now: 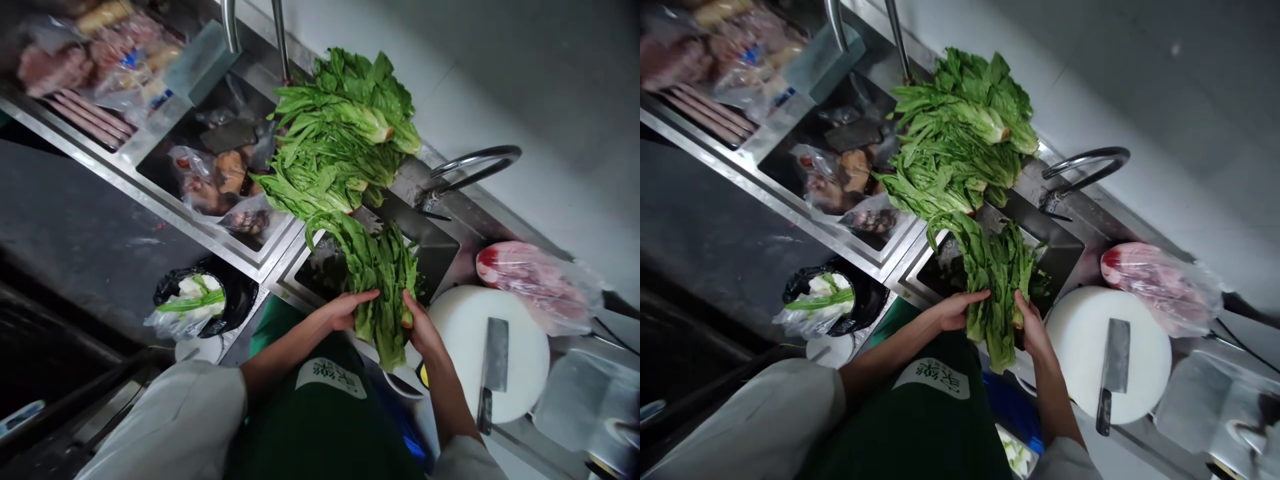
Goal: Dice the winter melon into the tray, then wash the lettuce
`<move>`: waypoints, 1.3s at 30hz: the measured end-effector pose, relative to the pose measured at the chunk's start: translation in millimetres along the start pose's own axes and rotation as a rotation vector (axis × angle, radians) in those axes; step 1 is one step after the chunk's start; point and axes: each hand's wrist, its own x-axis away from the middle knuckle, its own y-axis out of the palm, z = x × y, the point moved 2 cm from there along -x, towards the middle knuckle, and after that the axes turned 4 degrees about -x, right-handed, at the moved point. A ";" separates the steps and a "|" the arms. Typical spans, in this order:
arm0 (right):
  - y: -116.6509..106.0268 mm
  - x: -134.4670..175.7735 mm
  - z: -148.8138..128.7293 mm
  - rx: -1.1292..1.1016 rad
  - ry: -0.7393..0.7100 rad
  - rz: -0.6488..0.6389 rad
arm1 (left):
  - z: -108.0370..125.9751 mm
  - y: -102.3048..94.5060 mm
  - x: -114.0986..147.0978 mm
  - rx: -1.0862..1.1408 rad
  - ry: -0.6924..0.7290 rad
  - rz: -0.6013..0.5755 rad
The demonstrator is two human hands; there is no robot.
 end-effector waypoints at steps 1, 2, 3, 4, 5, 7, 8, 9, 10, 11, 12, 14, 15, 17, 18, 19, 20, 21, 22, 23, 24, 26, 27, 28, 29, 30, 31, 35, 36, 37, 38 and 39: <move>0.0 4.4 -3.3 0.016 -0.034 0.019 | 2.0 5.5 8.8 -0.004 0.048 0.028; -0.3 9.1 -8.2 0.044 -0.078 0.039 | 3.9 11.7 19.1 -0.008 0.101 0.050; -0.1 14.1 -14.8 0.079 -0.129 0.050 | 5.8 18.3 30.6 -0.013 0.160 0.066; 1.2 18.9 -23.4 0.119 -0.182 0.043 | 8.0 25.2 42.9 -0.018 0.220 0.076; 4.2 23.5 -34.1 0.157 -0.237 0.015 | 10.9 32.4 55.5 -0.024 0.281 0.078; 16.9 32.2 -63.0 0.218 -0.362 -0.092 | 20.6 47.1 80.3 -0.038 0.412 0.066; 26.6 36.2 -81.6 0.240 -0.433 -0.157 | 28.2 54.8 91.9 -0.044 0.479 0.057; 38.2 39.9 -102.9 0.262 -0.502 -0.216 | 38.0 62.5 102.5 -0.048 0.550 0.046; 51.1 42.9 -126.9 0.280 -0.571 -0.261 | 50.2 70.3 111.9 -0.052 0.620 0.033; 65.2 45.1 -152.9 0.295 -0.634 -0.298 | 64.7 78.0 119.7 -0.056 0.690 0.020; 79.8 46.1 -180.5 0.310 -0.688 -0.330 | 81.5 85.3 125.5 -0.060 0.756 0.005; 108.8 43.0 -238.0 0.303 -0.795 -0.384 | 119.9 97.1 129.6 -0.073 0.873 -0.031; 122.5 37.6 -266.1 0.304 -0.842 -0.409 | 140.7 100.8 127.2 -0.078 0.922 -0.052; 148.1 15.9 -317.6 0.336 -0.934 -0.434 | 183.3 101.4 113.1 -0.058 1.008 -0.087; 160.2 -1.2 -339.8 0.368 -0.986 -0.427 | 204.0 97.8 101.5 -0.028 1.042 -0.090; 172.1 -22.3 -358.6 0.413 -1.041 -0.405 | 223.3 91.6 87.6 0.013 1.065 -0.081; 183.8 -46.7 -373.6 0.467 -1.100 -0.359 | 240.5 83.0 71.9 0.060 1.073 -0.056; 195.4 -73.5 -384.1 0.538 -1.153 -0.294 | 255.1 72.7 55.7 0.101 1.069 -0.021; 206.4 -101.3 -389.5 0.629 -1.187 -0.211 | 266.3 61.3 39.8 0.133 1.043 0.022; 216.6 -128.8 -389.9 0.731 -1.188 -0.126 | 273.9 49.4 25.2 0.159 0.995 0.060; 225.5 -154.2 -385.9 0.835 -1.162 -0.057 | 278.0 37.9 12.6 0.178 0.930 0.082; 238.2 -193.4 -370.0 1.014 -1.109 0.018 | 277.5 18.1 -4.2 0.210 0.790 0.063; 241.8 -205.9 -361.3 1.077 -1.103 0.040 | 274.5 10.4 -8.0 0.224 0.737 0.026; 243.9 -213.8 -353.9 1.120 -1.113 0.055 | 270.6 4.2 -9.0 0.237 0.706 -0.019; 244.6 -217.8 -348.6 1.146 -1.134 0.070 | 266.4 -0.7 -7.8 0.250 0.697 -0.064; 244.6 -218.9 -345.6 1.163 -1.157 0.083 | 262.3 -4.2 -4.8 0.261 0.704 -0.105; 244.1 -218.1 -344.6 1.178 -1.172 0.087 | 258.2 -6.5 -0.8 0.271 0.720 -0.137; 240.7 -208.8 -348.8 1.226 -1.134 0.090 | 241.6 -6.3 20.7 0.281 0.781 -0.199; 240.1 -206.9 -349.3 1.238 -1.117 0.087 | 236.4 -4.9 26.7 0.276 0.789 -0.197; 239.6 -205.6 -349.2 1.251 -1.104 0.078 | 230.3 -3.7 33.1 0.268 0.795 -0.188; 239.3 -204.8 -348.6 1.263 -1.099 0.067 | 223.4 -2.7 39.6 0.261 0.802 -0.175; 239.0 -204.2 -348.1 1.270 -1.099 0.058 | 215.4 -2.2 46.2 0.255 0.805 -0.157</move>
